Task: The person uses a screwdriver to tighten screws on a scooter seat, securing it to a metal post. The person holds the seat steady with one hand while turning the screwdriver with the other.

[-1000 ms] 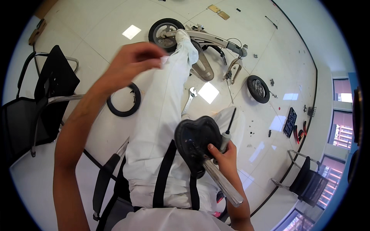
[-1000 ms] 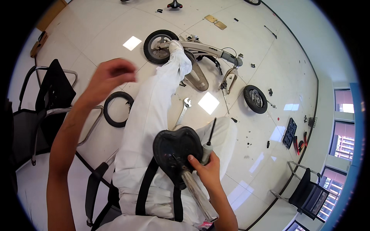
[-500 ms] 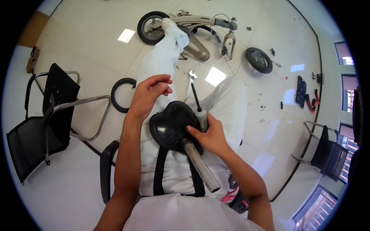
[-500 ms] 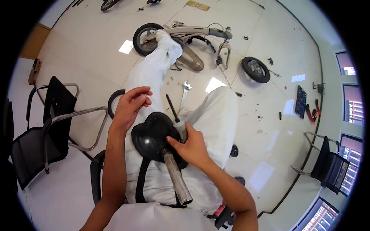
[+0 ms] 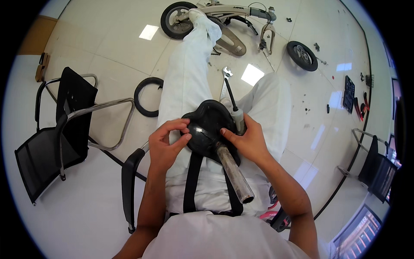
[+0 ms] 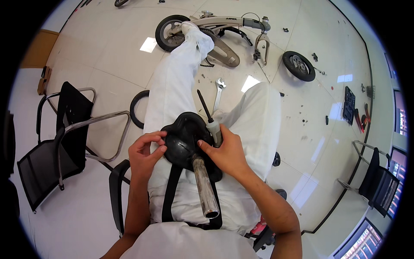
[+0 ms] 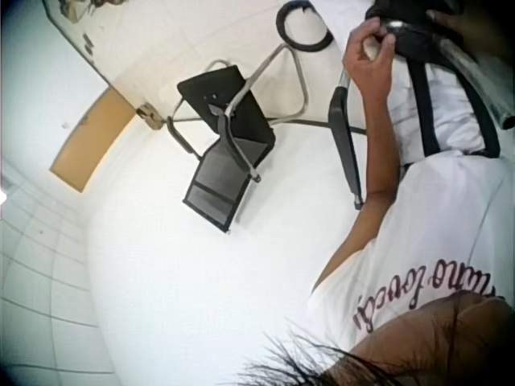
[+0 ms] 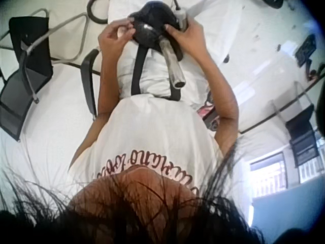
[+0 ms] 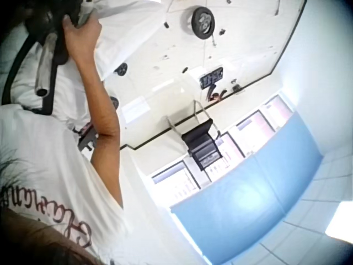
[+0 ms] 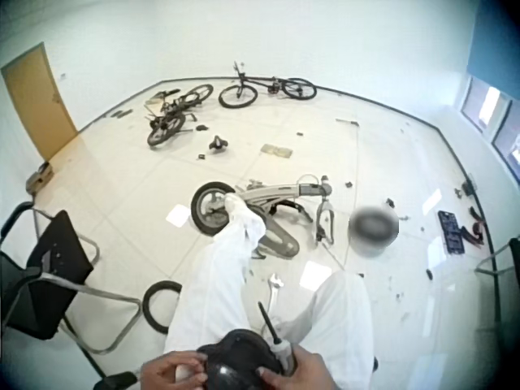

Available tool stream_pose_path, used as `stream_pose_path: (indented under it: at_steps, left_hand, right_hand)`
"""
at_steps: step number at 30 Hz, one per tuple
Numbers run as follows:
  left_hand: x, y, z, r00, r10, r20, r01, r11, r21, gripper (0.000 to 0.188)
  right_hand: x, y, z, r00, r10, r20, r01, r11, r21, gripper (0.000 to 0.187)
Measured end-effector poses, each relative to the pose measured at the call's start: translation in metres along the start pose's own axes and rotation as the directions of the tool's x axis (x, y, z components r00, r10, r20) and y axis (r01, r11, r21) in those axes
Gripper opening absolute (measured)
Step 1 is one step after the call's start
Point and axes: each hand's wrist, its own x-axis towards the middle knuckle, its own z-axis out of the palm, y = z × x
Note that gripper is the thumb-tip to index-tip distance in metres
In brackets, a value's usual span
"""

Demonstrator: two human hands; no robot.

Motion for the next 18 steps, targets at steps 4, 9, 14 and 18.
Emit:
stream_pose_path:
  at_steps: [4,9,14,18]
  left_hand:
    - [-0.014,0.002,-0.005,0.996,0.022,-0.091,-0.015,0.997,0.076,0.023]
    - [-0.019,0.0,0.004,0.992,-0.112,-0.062,0.111,0.994,-0.023,0.022]
    - [-0.02,0.0,0.01,0.992,-0.129,0.013,0.129,0.99,-0.05,0.019]
    - [-0.02,0.005,0.011,0.986,-0.138,0.092,0.142,0.989,-0.038,0.019]
  right_hand:
    - [-0.001,0.002,0.001,0.999,0.0,-0.046,0.001,1.0,0.016,0.037]
    - [0.001,-0.005,-0.005,0.999,0.021,-0.033,-0.018,0.996,0.09,0.036]
    - [0.003,0.005,-0.004,0.999,0.032,-0.022,-0.029,0.99,0.137,0.036]
    - [0.005,0.008,-0.004,0.999,0.04,-0.02,-0.038,0.995,0.095,0.036]
